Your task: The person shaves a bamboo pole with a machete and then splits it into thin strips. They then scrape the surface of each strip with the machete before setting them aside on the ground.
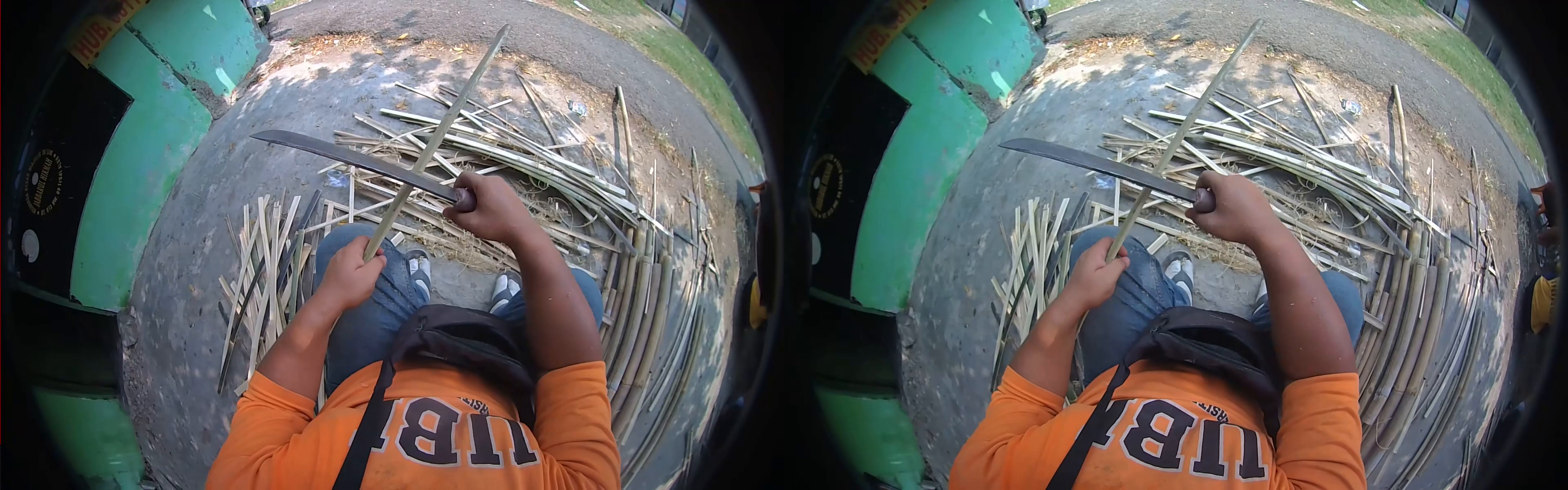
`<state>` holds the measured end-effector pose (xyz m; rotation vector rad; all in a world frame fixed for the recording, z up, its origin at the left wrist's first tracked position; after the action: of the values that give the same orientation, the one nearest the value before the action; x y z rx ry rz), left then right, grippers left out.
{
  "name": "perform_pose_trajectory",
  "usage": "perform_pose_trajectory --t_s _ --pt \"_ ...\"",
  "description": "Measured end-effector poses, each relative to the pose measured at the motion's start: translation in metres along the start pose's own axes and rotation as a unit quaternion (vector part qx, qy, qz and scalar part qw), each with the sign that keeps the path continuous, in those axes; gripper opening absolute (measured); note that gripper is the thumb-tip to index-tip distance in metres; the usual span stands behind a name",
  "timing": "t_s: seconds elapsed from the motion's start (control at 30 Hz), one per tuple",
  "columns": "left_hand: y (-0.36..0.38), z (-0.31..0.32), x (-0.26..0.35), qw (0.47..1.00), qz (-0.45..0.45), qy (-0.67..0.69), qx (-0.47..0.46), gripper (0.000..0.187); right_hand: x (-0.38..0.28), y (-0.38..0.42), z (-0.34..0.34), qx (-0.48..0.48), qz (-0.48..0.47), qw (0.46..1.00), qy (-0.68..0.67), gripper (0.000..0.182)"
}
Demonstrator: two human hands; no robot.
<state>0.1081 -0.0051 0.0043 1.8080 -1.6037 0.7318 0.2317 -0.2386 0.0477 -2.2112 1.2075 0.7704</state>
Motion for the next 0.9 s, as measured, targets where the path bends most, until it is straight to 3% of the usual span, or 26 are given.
perform_pose_trajectory --t_s 0.1,0.23,0.37,0.6,0.9 --pt "-0.007 0.004 -0.013 0.996 -0.027 0.072 -0.037 0.016 -0.011 0.002 0.003 -0.007 -0.042 0.998 -0.053 0.036" --pt "-0.013 0.011 -0.031 0.981 -0.075 0.154 -0.091 0.011 -0.025 0.007 -0.008 0.03 -0.028 0.996 0.085 0.026" --pt "-0.012 0.009 -0.027 0.991 -0.057 0.105 -0.064 0.012 -0.031 0.009 -0.011 0.038 -0.055 0.983 0.17 0.03" --pt "-0.002 -0.002 -0.007 0.999 -0.014 0.047 -0.011 0.021 -0.049 0.015 0.016 0.082 -0.13 0.972 0.177 0.013" --pt "-0.001 -0.005 -0.009 0.998 -0.013 0.055 -0.008 0.019 -0.021 -0.001 0.013 0.143 -0.095 0.974 0.146 0.012"
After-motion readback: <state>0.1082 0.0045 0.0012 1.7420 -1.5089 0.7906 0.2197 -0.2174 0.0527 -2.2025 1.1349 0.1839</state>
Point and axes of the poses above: each hand's wrist, its own y-axis away from the middle knuckle, its own z-axis out of the palm, x = y × z, the point moved 9 cm from there along -y, towards the middle knuckle
